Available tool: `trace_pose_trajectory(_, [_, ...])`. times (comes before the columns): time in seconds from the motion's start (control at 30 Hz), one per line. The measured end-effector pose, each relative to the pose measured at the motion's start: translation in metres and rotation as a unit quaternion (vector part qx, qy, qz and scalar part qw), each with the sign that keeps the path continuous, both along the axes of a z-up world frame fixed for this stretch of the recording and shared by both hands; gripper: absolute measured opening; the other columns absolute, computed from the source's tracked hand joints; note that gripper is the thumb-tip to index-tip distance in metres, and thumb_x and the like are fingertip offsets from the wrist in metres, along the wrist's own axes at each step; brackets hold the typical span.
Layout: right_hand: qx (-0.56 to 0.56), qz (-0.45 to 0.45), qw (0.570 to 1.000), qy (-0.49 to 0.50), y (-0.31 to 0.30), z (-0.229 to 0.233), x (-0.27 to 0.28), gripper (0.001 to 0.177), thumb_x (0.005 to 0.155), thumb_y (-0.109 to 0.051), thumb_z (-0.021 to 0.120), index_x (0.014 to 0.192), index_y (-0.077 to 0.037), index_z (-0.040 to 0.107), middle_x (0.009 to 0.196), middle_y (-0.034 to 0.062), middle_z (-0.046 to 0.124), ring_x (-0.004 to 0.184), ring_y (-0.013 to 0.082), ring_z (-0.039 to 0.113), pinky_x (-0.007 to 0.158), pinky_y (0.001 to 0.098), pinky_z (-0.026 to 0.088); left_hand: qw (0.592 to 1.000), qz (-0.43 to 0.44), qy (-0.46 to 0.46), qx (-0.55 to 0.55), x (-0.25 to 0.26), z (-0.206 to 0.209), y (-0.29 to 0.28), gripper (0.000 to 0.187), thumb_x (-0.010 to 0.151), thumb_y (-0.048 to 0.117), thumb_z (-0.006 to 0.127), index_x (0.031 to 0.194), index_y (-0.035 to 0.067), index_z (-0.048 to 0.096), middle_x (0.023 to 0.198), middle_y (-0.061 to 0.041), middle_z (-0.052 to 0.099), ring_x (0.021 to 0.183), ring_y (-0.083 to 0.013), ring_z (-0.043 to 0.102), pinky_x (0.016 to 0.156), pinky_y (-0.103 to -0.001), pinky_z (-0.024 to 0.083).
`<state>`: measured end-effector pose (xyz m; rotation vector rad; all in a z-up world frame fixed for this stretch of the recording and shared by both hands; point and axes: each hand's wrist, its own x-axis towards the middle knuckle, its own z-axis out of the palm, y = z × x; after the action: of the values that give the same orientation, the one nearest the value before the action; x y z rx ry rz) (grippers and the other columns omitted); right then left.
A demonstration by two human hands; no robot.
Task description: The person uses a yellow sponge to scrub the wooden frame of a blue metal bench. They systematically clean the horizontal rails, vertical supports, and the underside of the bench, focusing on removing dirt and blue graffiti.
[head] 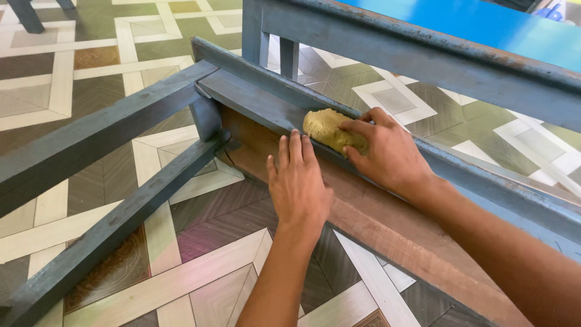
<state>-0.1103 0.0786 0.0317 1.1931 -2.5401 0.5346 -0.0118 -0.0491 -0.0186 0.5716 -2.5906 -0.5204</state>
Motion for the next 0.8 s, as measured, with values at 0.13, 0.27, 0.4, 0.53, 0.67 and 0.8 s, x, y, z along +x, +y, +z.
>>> trace_pose_trajectory(0.13, [-0.008, 0.047, 0.999, 0.003, -0.018, -0.002, -0.008, 0.043, 0.083, -0.021, 0.073, 0.125, -0.010, 0.071, 0.124, 0.0161, 0.066, 0.109, 0.0403, 0.065, 0.093, 0.0487, 0.053, 0.999, -0.007, -0.006, -0.043, 0.004, -0.001, 0.000, 0.088, 0.069, 0.013, 0.080, 0.148, 0.002, 0.042, 0.159, -0.010, 0.037, 0.146, -0.0286, 0.033, 0.116, -0.055, 0.029])
trace_pose_trajectory(0.27, [0.014, 0.047, 0.999, 0.013, -0.021, 0.000, -0.010, 0.043, 0.084, -0.021, 0.074, 0.125, -0.010, 0.071, 0.123, 0.0156, 0.067, 0.110, 0.0412, 0.064, 0.096, 0.0489, 0.052, 0.998, -0.009, -0.022, -0.060, 0.000, -0.004, 0.004, 0.089, 0.069, 0.014, 0.080, 0.147, -0.001, 0.041, 0.157, -0.012, 0.036, 0.146, -0.0290, 0.034, 0.117, -0.054, 0.030])
trace_pose_trajectory(0.4, [0.036, 0.044, 0.998, -0.010, -0.002, 0.010, -0.004, 0.043, 0.084, -0.022, 0.073, 0.125, -0.010, 0.069, 0.123, 0.0147, 0.067, 0.108, 0.0411, 0.064, 0.094, 0.0491, 0.053, 0.997, -0.005, -0.027, -0.073, -0.003, -0.004, 0.009, 0.087, 0.071, 0.015, 0.079, 0.147, -0.001, 0.041, 0.157, -0.015, 0.036, 0.145, -0.0287, 0.035, 0.116, -0.054, 0.031])
trace_pose_trajectory(0.53, [0.042, 0.053, 0.998, -0.014, 0.017, 0.014, 0.000, 0.044, 0.083, -0.022, 0.073, 0.125, -0.009, 0.068, 0.123, 0.0151, 0.066, 0.109, 0.0411, 0.065, 0.092, 0.0490, 0.054, 0.995, -0.015, -0.018, -0.092, -0.002, -0.011, 0.003, 0.087, 0.071, 0.014, 0.077, 0.148, -0.002, 0.040, 0.158, -0.016, 0.036, 0.144, -0.0299, 0.037, 0.115, -0.053, 0.032])
trace_pose_trajectory(0.67, [0.021, 0.065, 0.998, -0.013, 0.020, 0.010, 0.000, 0.044, 0.084, -0.021, 0.072, 0.126, -0.010, 0.068, 0.123, 0.0157, 0.067, 0.109, 0.0406, 0.064, 0.093, 0.0486, 0.053, 0.993, -0.013, 0.024, -0.112, -0.002, -0.021, 0.000, 0.079, 0.075, 0.012, 0.073, 0.147, -0.002, 0.044, 0.156, -0.016, 0.041, 0.143, -0.0329, 0.040, 0.115, -0.053, 0.033])
trace_pose_trajectory(0.8, [0.000, 0.076, 0.997, 0.004, 0.000, 0.004, -0.004, 0.042, 0.086, -0.018, 0.071, 0.128, -0.013, 0.069, 0.124, 0.0156, 0.068, 0.111, 0.0407, 0.063, 0.097, 0.0482, 0.052, 0.994, -0.012, 0.037, -0.106, -0.002, -0.022, -0.001, 0.076, 0.075, 0.010, 0.071, 0.146, -0.001, 0.046, 0.155, -0.016, 0.043, 0.141, -0.0337, 0.042, 0.114, -0.052, 0.034])
